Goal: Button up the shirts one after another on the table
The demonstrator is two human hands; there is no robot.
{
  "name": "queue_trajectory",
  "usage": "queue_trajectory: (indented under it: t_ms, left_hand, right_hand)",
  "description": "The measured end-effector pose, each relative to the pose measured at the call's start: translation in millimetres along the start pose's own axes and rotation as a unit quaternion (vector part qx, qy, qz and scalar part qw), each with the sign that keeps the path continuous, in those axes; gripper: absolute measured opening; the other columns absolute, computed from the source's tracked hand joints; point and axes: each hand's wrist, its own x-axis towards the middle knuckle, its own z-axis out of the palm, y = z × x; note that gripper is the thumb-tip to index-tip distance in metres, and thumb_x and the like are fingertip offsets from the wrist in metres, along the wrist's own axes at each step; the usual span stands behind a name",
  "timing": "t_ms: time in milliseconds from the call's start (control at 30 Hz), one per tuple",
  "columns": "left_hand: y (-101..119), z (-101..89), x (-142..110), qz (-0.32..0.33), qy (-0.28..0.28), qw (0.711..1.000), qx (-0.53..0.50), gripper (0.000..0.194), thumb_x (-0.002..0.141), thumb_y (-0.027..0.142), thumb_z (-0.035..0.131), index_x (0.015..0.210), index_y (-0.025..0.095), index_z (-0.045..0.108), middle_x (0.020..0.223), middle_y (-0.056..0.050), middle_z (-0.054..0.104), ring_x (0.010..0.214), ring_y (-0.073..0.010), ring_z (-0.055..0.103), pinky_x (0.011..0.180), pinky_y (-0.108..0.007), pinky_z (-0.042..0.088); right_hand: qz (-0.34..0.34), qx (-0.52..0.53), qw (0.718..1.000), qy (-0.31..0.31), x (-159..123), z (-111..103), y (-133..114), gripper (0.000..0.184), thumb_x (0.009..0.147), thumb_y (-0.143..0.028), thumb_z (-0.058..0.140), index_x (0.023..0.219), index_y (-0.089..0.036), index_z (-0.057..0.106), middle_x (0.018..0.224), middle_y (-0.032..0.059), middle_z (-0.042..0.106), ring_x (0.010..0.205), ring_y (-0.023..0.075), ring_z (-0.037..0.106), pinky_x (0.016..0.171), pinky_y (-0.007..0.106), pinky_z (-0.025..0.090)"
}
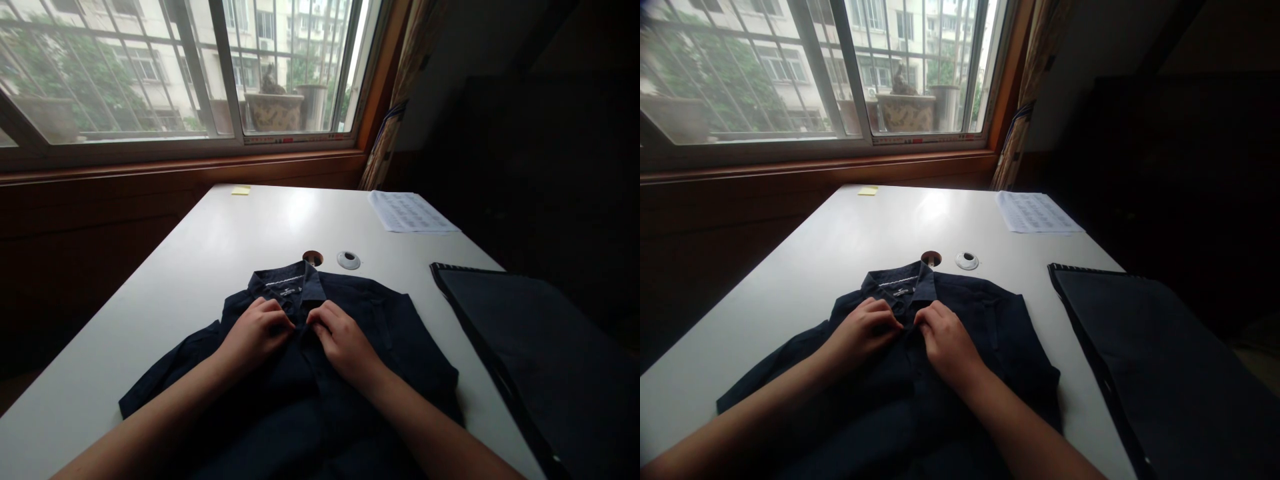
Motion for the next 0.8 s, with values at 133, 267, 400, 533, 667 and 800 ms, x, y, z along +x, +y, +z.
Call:
queue_trajectory:
  t_ms: [133, 267, 400, 533, 667, 800]
  left_hand:
    - [3.2, -1.2, 0.8, -0.003, 0.002, 1.000, -0.005, 0.008, 0.087, 0.019, 0.067, 0.084, 0.022, 0.074, 0.087, -0.003, 0.065, 0.085, -0.0202, 0.054, 0.077, -0.033, 0.044]
    - [5.4, -1.9, 1.3, -0.011, -0.002, 1.000, -0.006, 0.008, 0.086, 0.017, 0.067, 0.082, 0.021, 0.073, 0.085, -0.003, 0.064, 0.084, -0.0199, 0.054, 0.076, -0.032, 0.043]
    - [4.7, -1.9, 1.2, -0.009, -0.001, 1.000, -0.006, 0.008, 0.086, 0.017, 0.067, 0.083, 0.021, 0.072, 0.085, -0.002, 0.064, 0.083, -0.0196, 0.054, 0.077, -0.032, 0.042]
    - [4.6, -2.4, 1.3, -0.014, -0.003, 1.000, -0.011, 0.008, 0.086, 0.017, 0.067, 0.082, 0.021, 0.072, 0.084, -0.002, 0.064, 0.083, -0.0194, 0.055, 0.078, -0.033, 0.041]
    - [5.3, -2.9, 1.9, -0.021, -0.001, 1.000, -0.016, 0.008, 0.085, 0.016, 0.066, 0.081, 0.020, 0.071, 0.084, -0.003, 0.064, 0.084, -0.0196, 0.055, 0.078, -0.033, 0.042]
    - [4.5, -3.8, 1.4, -0.031, 0.005, 0.999, -0.025, 0.010, 0.085, 0.015, 0.064, 0.079, 0.020, 0.070, 0.084, -0.003, 0.063, 0.086, -0.0196, 0.056, 0.078, -0.032, 0.043]
  right_hand:
    - [-0.001, -0.001, 1.000, 0.002, -0.3, -0.4, -0.9, 0.023, 0.090, -0.002, 0.051, 0.091, -0.022, 0.062, 0.094, 0.0014, 0.060, 0.091, 0.0182, 0.058, 0.084, 0.031, 0.044]
    - [-0.002, -0.003, 1.000, 0.005, -1.5, -0.7, -2.0, 0.023, 0.090, -0.002, 0.051, 0.091, -0.022, 0.061, 0.093, 0.0012, 0.059, 0.090, 0.0179, 0.058, 0.083, 0.031, 0.044]
    - [0.001, 0.003, 1.000, 0.011, -1.4, -0.6, -2.5, 0.022, 0.090, -0.003, 0.051, 0.090, -0.022, 0.061, 0.093, 0.0011, 0.060, 0.091, 0.0178, 0.058, 0.083, 0.031, 0.044]
    - [0.005, 0.010, 1.000, 0.015, -1.3, 0.4, -3.1, 0.022, 0.089, -0.003, 0.051, 0.091, -0.022, 0.061, 0.093, 0.0011, 0.060, 0.092, 0.0178, 0.058, 0.084, 0.031, 0.044]
    - [0.008, 0.015, 1.000, 0.023, -1.1, -0.5, -1.4, 0.021, 0.089, -0.003, 0.050, 0.090, -0.022, 0.061, 0.092, 0.0012, 0.059, 0.090, 0.0178, 0.058, 0.082, 0.030, 0.044]
    - [0.032, 0.027, 0.995, 0.087, 2.4, -4.8, 5.9, 0.022, 0.087, -0.003, 0.049, 0.089, -0.021, 0.061, 0.089, 0.0012, 0.058, 0.086, 0.0176, 0.057, 0.077, 0.030, 0.044]
